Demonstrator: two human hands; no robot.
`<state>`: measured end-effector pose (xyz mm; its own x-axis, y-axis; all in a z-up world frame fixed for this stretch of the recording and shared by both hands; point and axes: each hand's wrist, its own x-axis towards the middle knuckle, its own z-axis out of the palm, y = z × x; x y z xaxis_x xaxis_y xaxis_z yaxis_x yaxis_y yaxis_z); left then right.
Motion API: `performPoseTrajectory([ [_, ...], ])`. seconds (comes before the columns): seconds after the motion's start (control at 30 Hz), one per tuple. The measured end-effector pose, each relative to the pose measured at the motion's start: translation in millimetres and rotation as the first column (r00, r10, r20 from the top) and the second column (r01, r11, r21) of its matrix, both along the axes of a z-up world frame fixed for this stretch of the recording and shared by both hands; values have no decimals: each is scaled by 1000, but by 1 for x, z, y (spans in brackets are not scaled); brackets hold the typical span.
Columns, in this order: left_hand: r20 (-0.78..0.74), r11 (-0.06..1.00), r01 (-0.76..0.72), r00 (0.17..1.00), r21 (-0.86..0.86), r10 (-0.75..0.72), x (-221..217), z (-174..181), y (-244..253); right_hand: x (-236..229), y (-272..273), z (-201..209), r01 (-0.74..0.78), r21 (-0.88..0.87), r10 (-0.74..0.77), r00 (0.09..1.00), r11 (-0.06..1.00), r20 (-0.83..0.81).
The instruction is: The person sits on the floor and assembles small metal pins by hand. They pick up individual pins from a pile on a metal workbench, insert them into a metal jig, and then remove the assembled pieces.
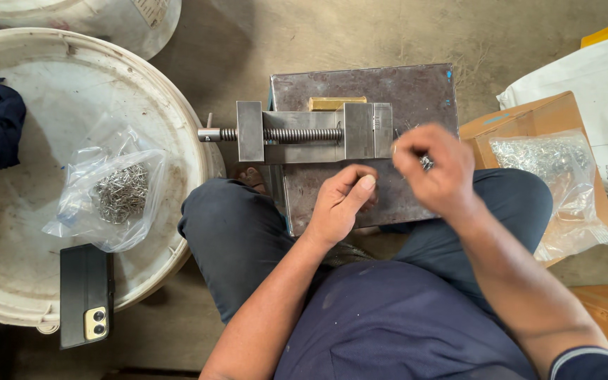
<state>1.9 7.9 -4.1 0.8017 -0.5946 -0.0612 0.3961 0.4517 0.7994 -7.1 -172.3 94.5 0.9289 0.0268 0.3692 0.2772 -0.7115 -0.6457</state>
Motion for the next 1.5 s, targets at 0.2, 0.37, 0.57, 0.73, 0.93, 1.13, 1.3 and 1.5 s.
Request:
performPoseTrajectory([
  [0.2,80,996,-52,996,67,47,1,0,-4,37,-3,19,6,-102,-9,1000,995,-27],
  [0.37,4,995,-98,995,30,98,1,-1,-4,41,6,19,35,-147,-34,999,988,12],
  [0.57,15,995,-95,995,33,95,1,-1,-3,42,10,18,13,-175,-7,999,984,34],
  [0.73,-3,989,-151,989,0,151,0,0,-3,36,6,19,3,-248,15,997,969,71],
  [0.93,-27,932,-359,933,-55,358,0,-7,-3,0,-3,-8,84,-41,-83,997,996,6],
  [1.13,-54,908,-402,916,-120,398,-3,-12,-7,-27,4,-41,50,-221,-88,982,974,-165],
  [1.3,-23,918,-382,924,-104,382,-3,-7,-6,-18,2,-50,-30,-399,7,998,916,-59],
  [1.5,-11,930,-358,933,-79,359,-3,-8,-4,-17,2,-49,-14,-408,-25,995,913,-92],
])
